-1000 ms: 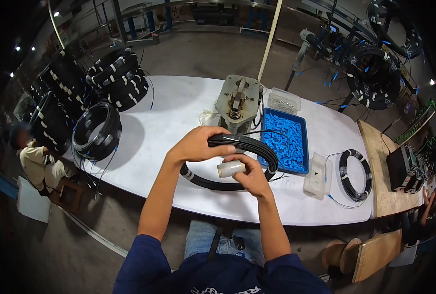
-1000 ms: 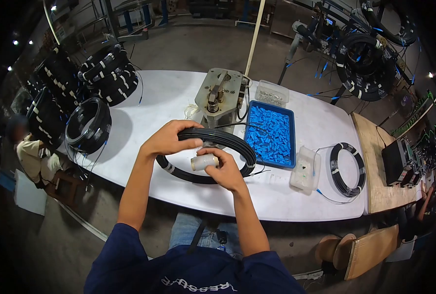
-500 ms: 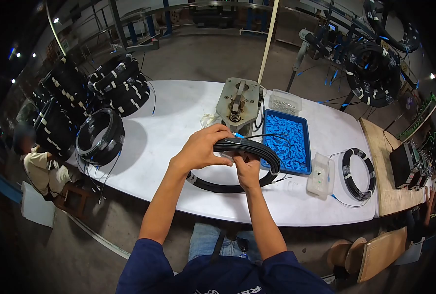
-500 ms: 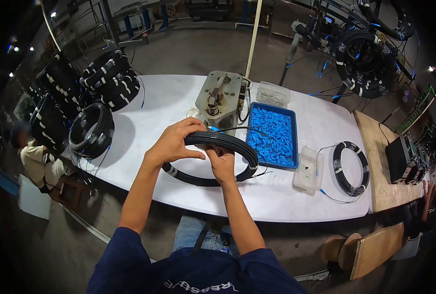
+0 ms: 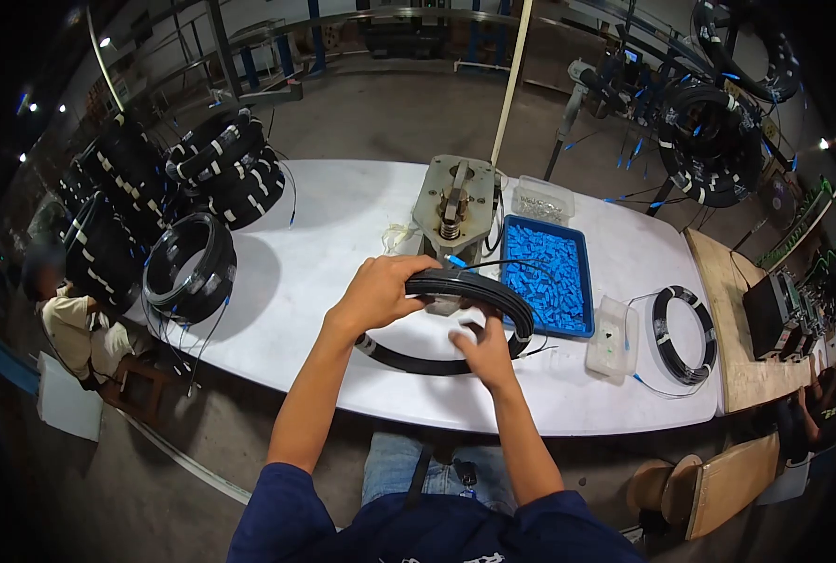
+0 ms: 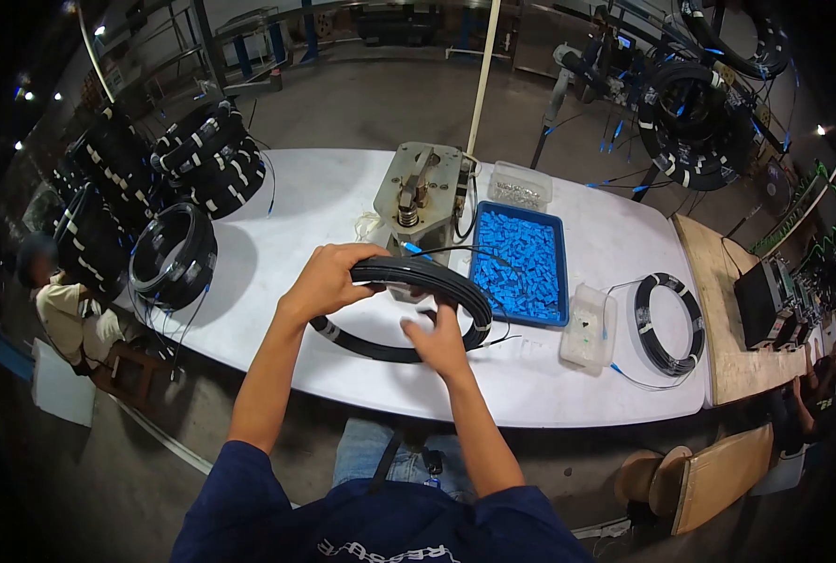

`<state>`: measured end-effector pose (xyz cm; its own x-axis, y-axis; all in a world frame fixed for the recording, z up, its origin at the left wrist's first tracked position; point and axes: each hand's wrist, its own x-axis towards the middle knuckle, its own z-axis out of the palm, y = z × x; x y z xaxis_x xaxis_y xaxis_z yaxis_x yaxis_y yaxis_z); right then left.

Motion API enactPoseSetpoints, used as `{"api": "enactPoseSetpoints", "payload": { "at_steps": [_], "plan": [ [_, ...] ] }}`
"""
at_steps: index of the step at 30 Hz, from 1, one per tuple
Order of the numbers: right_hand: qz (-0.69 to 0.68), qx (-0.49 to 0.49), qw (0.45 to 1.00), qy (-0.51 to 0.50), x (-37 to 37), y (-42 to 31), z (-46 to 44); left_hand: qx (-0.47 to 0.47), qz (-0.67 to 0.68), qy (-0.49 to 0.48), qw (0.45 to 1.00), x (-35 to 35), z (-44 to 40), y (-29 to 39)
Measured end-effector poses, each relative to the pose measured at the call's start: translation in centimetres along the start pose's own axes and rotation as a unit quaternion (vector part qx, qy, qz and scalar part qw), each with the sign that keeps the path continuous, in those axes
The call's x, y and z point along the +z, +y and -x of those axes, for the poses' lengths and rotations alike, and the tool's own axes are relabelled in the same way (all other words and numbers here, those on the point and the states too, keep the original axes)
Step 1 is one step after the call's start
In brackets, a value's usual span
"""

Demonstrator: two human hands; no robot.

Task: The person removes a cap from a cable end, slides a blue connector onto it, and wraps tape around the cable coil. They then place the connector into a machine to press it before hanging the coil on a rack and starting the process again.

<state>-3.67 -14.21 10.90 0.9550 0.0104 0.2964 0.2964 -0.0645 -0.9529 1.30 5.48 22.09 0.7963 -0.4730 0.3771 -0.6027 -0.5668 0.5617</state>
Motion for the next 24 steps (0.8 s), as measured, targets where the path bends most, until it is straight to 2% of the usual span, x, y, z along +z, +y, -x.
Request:
{"api": "enactPoseSetpoints", "payload": {
  "at_steps": [1, 4, 5, 6, 8, 10, 11, 12, 13, 14, 16, 17, 18, 20, 22, 24],
  "plan": [
    [0.151, 0.018, 0.988, -0.033, -1.0, -1.2, 0.6, -0.002, 0.0, 0.004, 1.0, -0.1, 0.1, 0.0],
    [0.109, 0.03, 0.963, -0.244, -3.9, -6.8, 0.2, -0.017, 0.01, -0.015, 1.0, -0.4, 0.5, 0.3],
    [0.08, -0.022, 0.965, -0.248, -4.3, -8.1, -0.4, -0.006, 0.011, 0.0, 1.0, -0.2, 0.5, 0.1],
    [0.033, -0.021, 0.972, -0.231, -4.4, -10.9, -1.3, 0.004, 0.011, 0.014, 1.0, 0.0, 0.6, 0.1],
    [0.052, -0.066, 0.983, -0.161, -4.3, -14.3, -4.1, 0.018, 0.002, 0.024, 1.0, 0.1, 1.1, 0.6],
    [0.137, -0.103, 0.974, -0.147, -3.1, -15.7, -7.8, 0.036, -0.011, 0.027, 0.999, 0.1, 1.4, 1.4],
    [0.134, -0.102, 0.976, -0.139, -2.7, -15.6, -9.9, 0.019, -0.016, 0.014, 1.0, 0.2, 1.5, 1.8],
    [0.239, -0.08, 0.93, -0.266, -2.4, -14.8, -12.3, 0.003, -0.023, 0.002, 1.0, 0.2, 1.7, 2.2],
    [0.337, -0.058, 0.857, -0.386, -2.1, -13.6, -13.8, 0.024, -0.023, 0.015, 0.999, 0.4, 1.8, 2.4],
    [0.335, -0.06, 0.86, -0.381, -1.9, -11.7, -14.7, 0.028, -0.028, 0.013, 0.999, 0.5, 2.0, 2.6],
    [0.249, 0.097, 0.784, -0.561, -1.1, -9.3, -16.1, 0.038, -0.033, 0.034, 0.998, 0.7, 2.3, 2.8],
    [0.227, 0.14, 0.798, -0.541, -1.3, -8.7, -15.7, 0.028, -0.042, 0.028, 0.998, 0.8, 2.4, 2.8],
    [0.228, 0.139, 0.797, -0.542, -1.4, -8.7, -15.8, 0.028, -0.043, 0.03, 0.998, 0.7, 2.4, 2.7],
    [0.28, 0.117, 0.762, -0.572, -1.7, -8.4, -15.5, 0.032, -0.026, 0.039, 0.998, 0.7, 2.5, 2.6],
    [0.156, 0.205, 0.773, -0.58, -2.5, -8.0, -15.7, 0.033, -0.021, 0.041, 0.998, 0.8, 2.5, 2.5],
    [0.062, 0.234, 0.775, -0.584, -3.2, -7.5, -15.7, 0.024, -0.02, 0.047, 0.998, 0.9, 2.4, 2.5]
  ]
}}
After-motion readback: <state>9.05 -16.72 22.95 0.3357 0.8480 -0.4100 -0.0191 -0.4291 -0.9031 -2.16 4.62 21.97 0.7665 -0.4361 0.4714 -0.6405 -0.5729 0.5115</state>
